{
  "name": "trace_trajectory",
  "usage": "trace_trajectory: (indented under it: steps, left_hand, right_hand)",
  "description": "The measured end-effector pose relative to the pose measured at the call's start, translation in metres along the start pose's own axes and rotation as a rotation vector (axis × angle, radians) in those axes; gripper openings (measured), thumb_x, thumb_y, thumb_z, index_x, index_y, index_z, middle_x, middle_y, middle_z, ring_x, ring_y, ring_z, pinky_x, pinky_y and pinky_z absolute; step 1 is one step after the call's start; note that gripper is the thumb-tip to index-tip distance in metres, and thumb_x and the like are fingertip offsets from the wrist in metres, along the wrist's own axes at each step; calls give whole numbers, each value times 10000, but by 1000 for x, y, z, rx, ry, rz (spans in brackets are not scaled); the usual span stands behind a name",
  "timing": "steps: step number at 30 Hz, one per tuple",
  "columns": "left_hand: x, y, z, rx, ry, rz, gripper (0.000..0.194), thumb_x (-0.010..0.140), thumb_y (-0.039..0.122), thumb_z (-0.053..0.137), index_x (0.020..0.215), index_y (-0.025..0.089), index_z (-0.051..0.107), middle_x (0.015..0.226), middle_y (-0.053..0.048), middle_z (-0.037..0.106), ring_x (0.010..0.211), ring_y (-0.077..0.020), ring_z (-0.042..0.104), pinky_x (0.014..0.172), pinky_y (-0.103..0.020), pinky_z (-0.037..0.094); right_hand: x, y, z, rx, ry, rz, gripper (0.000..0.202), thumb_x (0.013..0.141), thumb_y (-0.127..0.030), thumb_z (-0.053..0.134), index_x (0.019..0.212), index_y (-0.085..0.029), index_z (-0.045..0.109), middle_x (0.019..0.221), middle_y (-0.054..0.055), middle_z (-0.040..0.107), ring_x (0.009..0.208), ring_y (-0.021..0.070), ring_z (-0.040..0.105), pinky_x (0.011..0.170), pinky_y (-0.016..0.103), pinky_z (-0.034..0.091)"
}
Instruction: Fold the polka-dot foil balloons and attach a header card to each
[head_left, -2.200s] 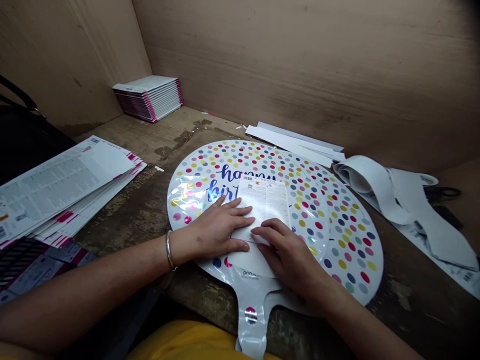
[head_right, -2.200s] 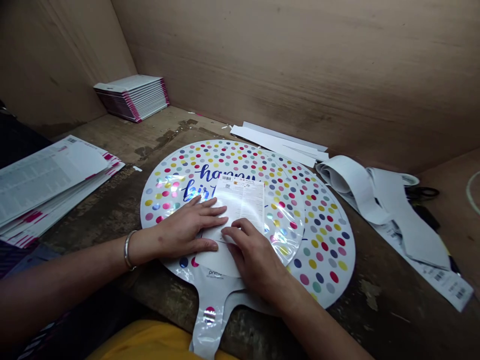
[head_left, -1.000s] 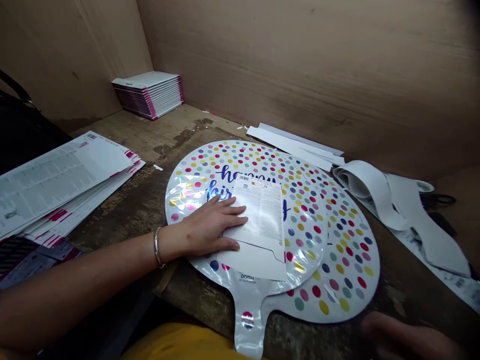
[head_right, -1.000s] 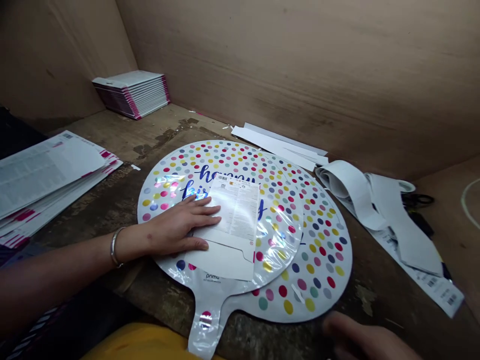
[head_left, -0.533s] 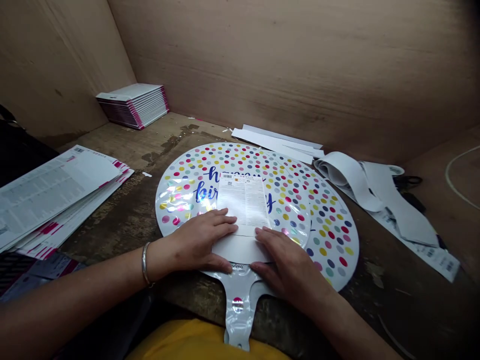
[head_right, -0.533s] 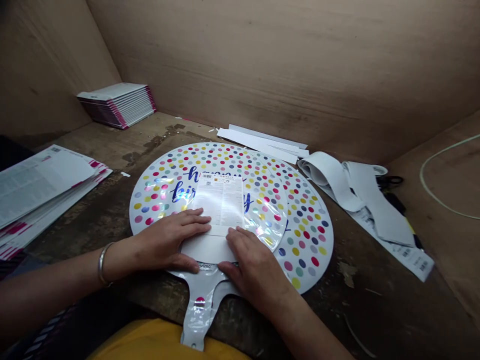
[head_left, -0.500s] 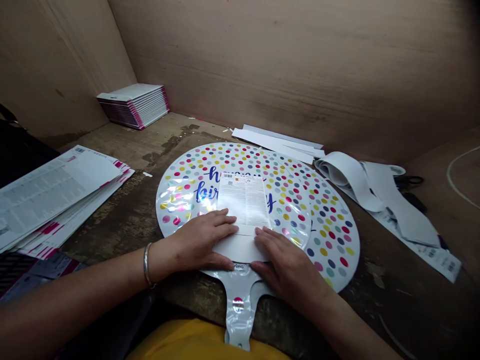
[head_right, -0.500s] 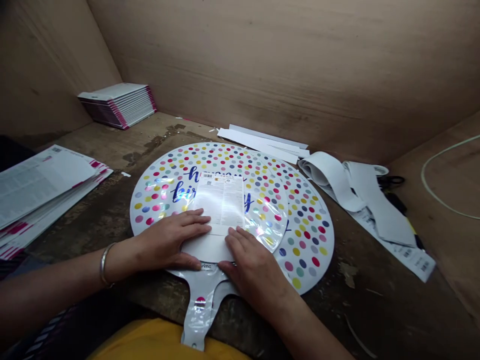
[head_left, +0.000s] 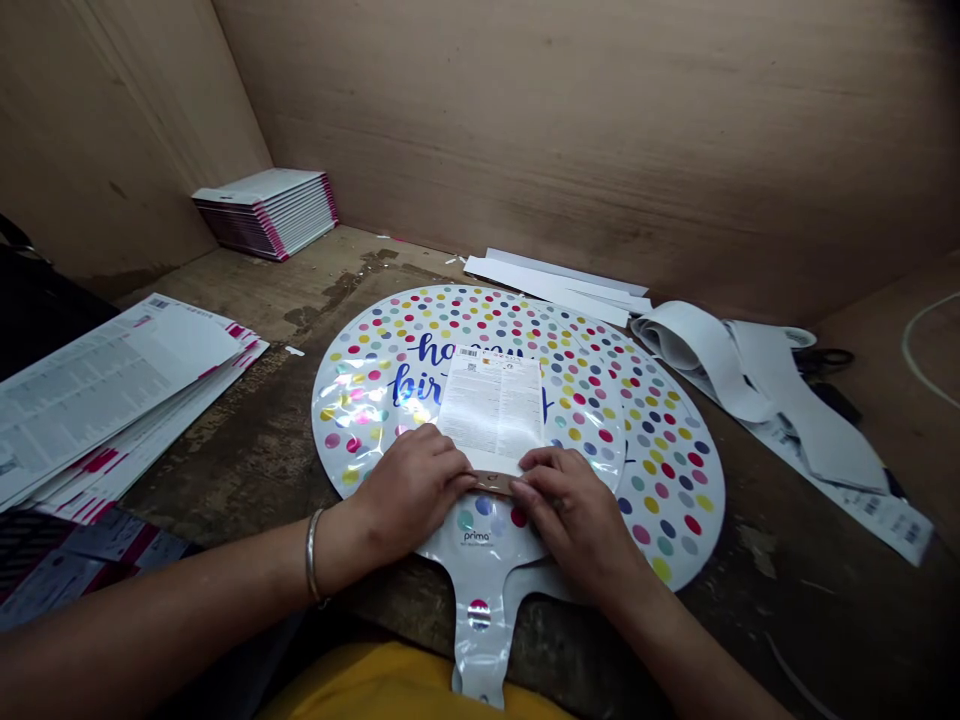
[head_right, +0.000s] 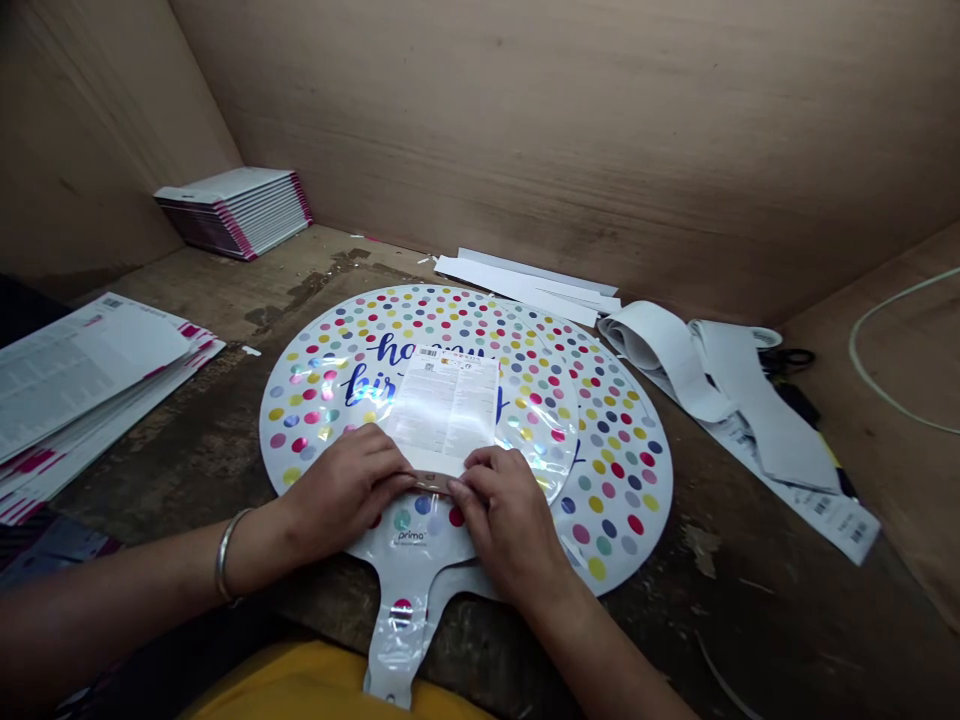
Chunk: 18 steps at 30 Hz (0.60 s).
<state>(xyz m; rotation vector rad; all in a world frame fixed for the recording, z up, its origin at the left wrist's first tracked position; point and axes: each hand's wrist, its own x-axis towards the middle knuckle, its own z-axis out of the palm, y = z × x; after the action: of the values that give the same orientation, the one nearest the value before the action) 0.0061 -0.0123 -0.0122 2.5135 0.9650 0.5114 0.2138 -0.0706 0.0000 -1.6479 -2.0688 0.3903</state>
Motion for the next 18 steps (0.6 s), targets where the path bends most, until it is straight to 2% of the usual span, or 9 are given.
trace_trajectory:
  steps: [2,5,8,10,12,15,18]
  left_hand:
    - [2,1,-3,-16,15,-145,129,875,293,536,826,178,569,771,-43,589,771,-210,548,708,-358,467]
    - [3,2,-6,-7,39,-272,237,819,302,601,1000,170,525,898,-69,584,849,-241,550,750,-397,483]
    - [4,3,-5,23,64,-269,430,796,273,626,1181,158,470,1147,-125,522,1080,-286,487,921,-455,435]
    - [4,2,-3,30,70,-263,520,790,275,633,1255,160,430,1266,-142,459,1185,-304,424,990,-474,391]
    - [4,-1,0,31,83,-259,567,791,280,629,1299,181,398,1323,-135,430,1239,-312,384,1015,-489,369]
    - [4,-4,2,-10,111,-264,657,773,278,636,1359,211,348,1363,-125,414,1269,-314,362,1030,-504,347]
    - [5,-1,-1,-176,189,-348,833,705,270,688,1421,207,267,1403,-137,378,1277,-325,357,1044,-510,325]
  right_hand:
    - [5,0,0,-34,1,116,211,868,-300,519,682,-207,550,839,59,577,796,204,573,700,360,490]
    - [9,2,1,-172,63,261,206,810,-397,584,838,-200,532,856,74,557,771,236,564,642,372,468]
    - [11,4,2,-275,68,345,402,757,-530,594,943,-182,520,898,111,566,789,278,577,618,384,450]
    - [14,1,3,-305,57,387,452,719,-584,600,907,-182,520,866,113,570,775,289,578,601,376,432]
    - [16,-3,5,-278,70,440,413,695,-568,622,834,-197,508,827,95,574,742,270,572,575,349,410]
    - [16,-9,5,-92,119,533,289,742,-471,595,699,-225,448,689,22,561,625,200,544,538,303,380]
    - [13,-13,-1,394,176,617,284,797,-451,545,684,-233,403,561,-43,510,501,151,519,484,266,393]
